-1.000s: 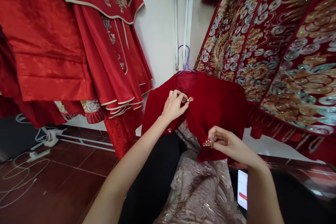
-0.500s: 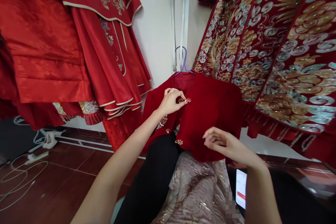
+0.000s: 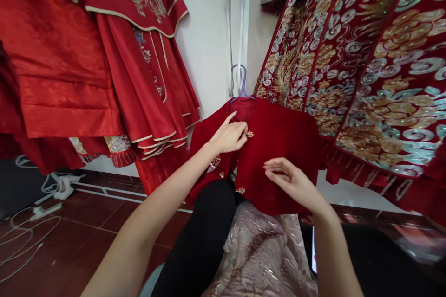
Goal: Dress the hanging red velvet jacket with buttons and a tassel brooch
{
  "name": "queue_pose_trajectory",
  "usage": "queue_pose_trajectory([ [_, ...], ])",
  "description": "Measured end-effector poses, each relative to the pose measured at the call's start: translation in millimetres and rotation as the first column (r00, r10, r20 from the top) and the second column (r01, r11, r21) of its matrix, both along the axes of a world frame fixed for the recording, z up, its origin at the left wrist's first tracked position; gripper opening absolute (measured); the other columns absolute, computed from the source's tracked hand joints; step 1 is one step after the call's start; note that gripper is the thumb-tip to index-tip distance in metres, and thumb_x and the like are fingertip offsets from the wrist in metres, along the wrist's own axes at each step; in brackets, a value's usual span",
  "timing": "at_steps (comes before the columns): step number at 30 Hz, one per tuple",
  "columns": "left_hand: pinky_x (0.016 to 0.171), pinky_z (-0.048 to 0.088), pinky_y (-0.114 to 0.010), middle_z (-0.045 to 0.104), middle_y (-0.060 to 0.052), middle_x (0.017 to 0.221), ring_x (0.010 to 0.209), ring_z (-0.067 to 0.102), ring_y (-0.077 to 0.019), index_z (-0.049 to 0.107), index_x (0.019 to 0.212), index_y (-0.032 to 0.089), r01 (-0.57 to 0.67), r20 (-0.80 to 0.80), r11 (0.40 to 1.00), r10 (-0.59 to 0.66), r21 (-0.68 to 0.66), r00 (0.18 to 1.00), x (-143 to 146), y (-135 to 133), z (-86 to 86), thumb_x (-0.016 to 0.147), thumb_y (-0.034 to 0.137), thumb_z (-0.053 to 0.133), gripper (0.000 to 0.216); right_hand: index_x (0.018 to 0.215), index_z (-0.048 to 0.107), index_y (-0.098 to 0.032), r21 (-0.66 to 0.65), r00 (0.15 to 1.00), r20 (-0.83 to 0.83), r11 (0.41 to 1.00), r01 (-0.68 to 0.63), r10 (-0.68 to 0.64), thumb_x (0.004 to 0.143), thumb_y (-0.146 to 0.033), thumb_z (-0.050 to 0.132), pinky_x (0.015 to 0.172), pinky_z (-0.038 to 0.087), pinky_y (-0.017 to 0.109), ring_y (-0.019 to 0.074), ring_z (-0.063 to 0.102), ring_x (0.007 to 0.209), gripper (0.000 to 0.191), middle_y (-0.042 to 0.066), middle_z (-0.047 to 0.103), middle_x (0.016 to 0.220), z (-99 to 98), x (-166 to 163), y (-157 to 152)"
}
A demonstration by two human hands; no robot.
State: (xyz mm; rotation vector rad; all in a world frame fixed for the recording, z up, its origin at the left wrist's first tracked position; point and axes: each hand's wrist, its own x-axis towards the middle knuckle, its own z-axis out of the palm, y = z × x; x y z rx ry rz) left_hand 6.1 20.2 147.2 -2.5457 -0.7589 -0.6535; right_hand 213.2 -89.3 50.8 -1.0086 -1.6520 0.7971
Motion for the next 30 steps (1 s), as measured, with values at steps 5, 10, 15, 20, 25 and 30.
queue_pose_trajectory([
  [5,0.094,0.035,-0.039,0.059,-0.013,0.104,0.092,0.057,-0.0217,0.053,0.103,0.01,-0.126,-0.127,0.989,0.136,0.082,0.982,2.8,1.8,-5.0,0.088,0.023,0.037,0.026,0.125,0.047,-0.022,0.325,0.99,-0.115,0.938,0.121,-0.088,0.086,-0.051,0.056,0.11,0.038,0.041,0.0219,0.047,0.128,0.049,0.012,0.051,0.135,30.7,-54.6,46.3],
  [10,0.091,0.034,-0.038,0.058,-0.018,0.117,0.102,0.056,-0.0255,0.048,0.121,0.005,-0.279,-0.184,0.957,0.289,0.078,0.94,-6.3,0.9,-9.0,0.089,0.025,0.036,0.039,0.149,0.02,-0.012,0.279,0.993,0.017,0.954,0.106,-0.115,0.089,-0.066,0.035,0.119,0.017,0.044,0.0235,0.012,0.146,0.083,0.017,0.011,0.158,45.9,-103.3,84.2],
  [15,0.092,0.032,-0.043,0.067,-0.018,0.094,0.091,0.06,-0.0284,0.061,0.103,0.004,-0.477,-0.191,0.877,0.479,0.059,0.857,-26.7,-2.0,-5.4,0.09,0.028,0.037,0.037,0.15,0.004,0.001,0.23,0.926,0.152,0.924,0.306,-0.345,0.086,-0.073,0.025,0.117,0.005,0.054,0.0311,-0.006,0.145,0.1,0.023,-0.003,0.157,28.1,-113.7,92.8],
  [20,0.095,0.029,-0.048,0.069,-0.023,0.096,0.099,0.059,-0.0329,0.066,0.1,0.002,-0.621,-0.154,0.783,0.619,0.039,0.77,-40.8,-3.1,-5.0,0.092,0.027,0.029,0.045,0.149,0.005,0.006,0.282,0.803,0.277,0.844,0.457,-0.528,0.089,-0.067,0.026,0.115,0.012,0.055,0.0371,0.005,0.144,0.097,0.03,0.003,0.154,21.1,-82.2,77.7],
  [25,0.106,0.013,-0.061,0.062,-0.029,0.116,0.119,0.05,-0.0418,0.042,0.136,-0.004,-0.77,-0.09,0.63,0.765,-0.099,0.638,-29.2,-4.2,-29.2,0.091,0.034,0.033,0.06,0.152,0.006,-0.003,0.362,0.7,0.397,0.802,0.475,-0.594,0.092,-0.059,0.03,0.111,0.026,0.055,0.0376,0.022,0.142,0.085,0.027,0.015,0.154,23.3,-37.4,63.9],
  [30,0.107,0.004,-0.069,0.02,-0.027,0.153,0.14,0.02,-0.0464,0.022,0.149,0.006,-0.848,-0.021,0.468,0.873,-0.248,0.488,-15.2,4.2,-69.1,0.086,0.03,0.042,0.07,0.154,0.012,-0.018,0.532,0.556,0.48,0.729,0.431,-0.679,0.095,-0.054,0.028,0.102,0.042,0.048,0.0336,0.039,0.134,0.071,0.017,0.028,0.153,31.3,-3.5,61.0],
])
